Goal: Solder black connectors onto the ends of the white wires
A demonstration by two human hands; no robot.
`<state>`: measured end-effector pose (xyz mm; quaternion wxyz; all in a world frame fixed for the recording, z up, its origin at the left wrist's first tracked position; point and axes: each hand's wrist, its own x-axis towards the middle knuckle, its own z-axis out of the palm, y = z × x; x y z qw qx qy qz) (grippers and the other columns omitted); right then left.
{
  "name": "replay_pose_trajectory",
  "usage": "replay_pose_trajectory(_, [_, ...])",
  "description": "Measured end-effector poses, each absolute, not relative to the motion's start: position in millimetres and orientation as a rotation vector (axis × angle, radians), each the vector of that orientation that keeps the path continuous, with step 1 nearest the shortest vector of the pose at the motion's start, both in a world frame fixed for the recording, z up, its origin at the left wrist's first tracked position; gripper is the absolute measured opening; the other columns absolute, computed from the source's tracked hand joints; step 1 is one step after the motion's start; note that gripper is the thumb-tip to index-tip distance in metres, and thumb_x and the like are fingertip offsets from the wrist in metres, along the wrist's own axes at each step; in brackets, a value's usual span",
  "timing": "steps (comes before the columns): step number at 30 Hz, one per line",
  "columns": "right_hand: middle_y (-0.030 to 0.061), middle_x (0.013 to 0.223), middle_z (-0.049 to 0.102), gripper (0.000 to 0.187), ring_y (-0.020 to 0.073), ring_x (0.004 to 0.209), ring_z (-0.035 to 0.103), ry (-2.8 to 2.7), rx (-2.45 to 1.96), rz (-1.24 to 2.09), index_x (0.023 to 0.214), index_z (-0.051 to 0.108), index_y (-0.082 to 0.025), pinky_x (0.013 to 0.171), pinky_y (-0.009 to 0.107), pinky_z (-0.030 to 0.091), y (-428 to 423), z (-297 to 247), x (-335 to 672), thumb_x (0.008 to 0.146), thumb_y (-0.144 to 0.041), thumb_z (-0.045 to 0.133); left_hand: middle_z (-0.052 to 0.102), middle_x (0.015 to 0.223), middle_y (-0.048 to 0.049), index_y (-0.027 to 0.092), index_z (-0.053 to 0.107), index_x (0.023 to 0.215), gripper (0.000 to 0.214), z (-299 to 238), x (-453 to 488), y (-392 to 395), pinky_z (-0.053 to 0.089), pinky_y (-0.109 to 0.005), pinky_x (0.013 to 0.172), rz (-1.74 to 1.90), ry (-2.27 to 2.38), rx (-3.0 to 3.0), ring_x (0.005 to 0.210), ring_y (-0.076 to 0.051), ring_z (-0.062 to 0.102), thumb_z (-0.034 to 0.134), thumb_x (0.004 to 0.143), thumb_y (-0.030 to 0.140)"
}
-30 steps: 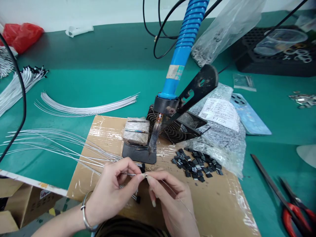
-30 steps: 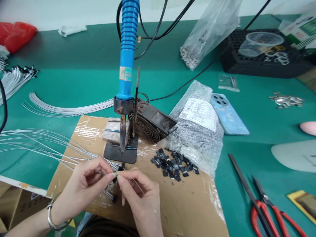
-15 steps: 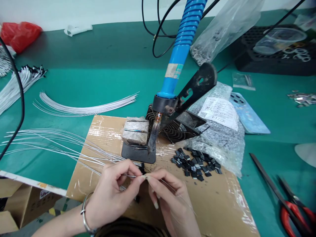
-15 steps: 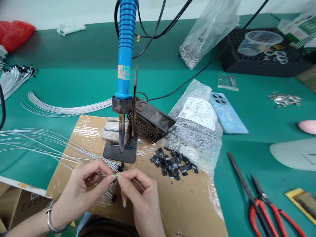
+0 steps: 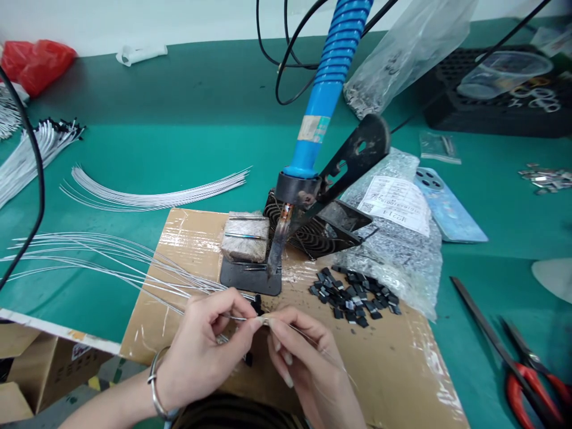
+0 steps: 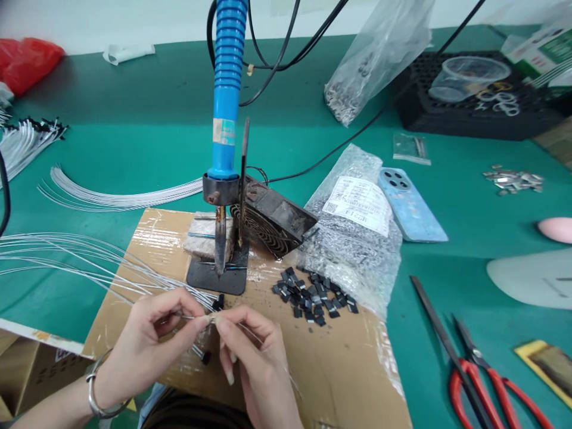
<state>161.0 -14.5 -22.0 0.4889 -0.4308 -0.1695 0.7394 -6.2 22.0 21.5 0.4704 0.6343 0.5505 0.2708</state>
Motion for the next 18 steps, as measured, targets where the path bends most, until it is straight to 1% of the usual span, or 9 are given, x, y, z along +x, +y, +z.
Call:
replay_pose_trajectory(11, [-0.0061, 0.055, 0.048, 0.033, 0.0029, 0.046, 0.033, -0.334, -1.081, 1.752, 0.075, 0.081, -0.018, 0.045, 0.019, 0.022, -15.6, -17.5, 152.1, 0.082, -0.049, 0.092, 0.044, 0.057, 0.0073, 0.017, 0.07, 0.076, 0.022, 12.1, -5.4, 16.2, 0.026, -0.022, 0.047, 0.753, 1.379, 1.602, 0.051, -0.01, 0.032, 0.063, 0.096, 0.023])
replay_pose_trajectory(18, [-0.0058, 0.054, 0.05, 0.032, 0.0024, 0.045, 0.033, -0.324, -1.067, 1.738, 0.075, 0.082, -0.018, 0.044, 0.018, 0.021, -16.6, -19.5, 152.0, 0.082, -0.047, 0.092, 0.049, 0.057, 0.0063, 0.017, 0.07, 0.075, 0.021, 12.9, -3.3, 15.4, 0.028, -0.021, 0.045, 0.799, 1.377, 1.633, 0.05, -0.009, 0.034, 0.062, 0.095, 0.02])
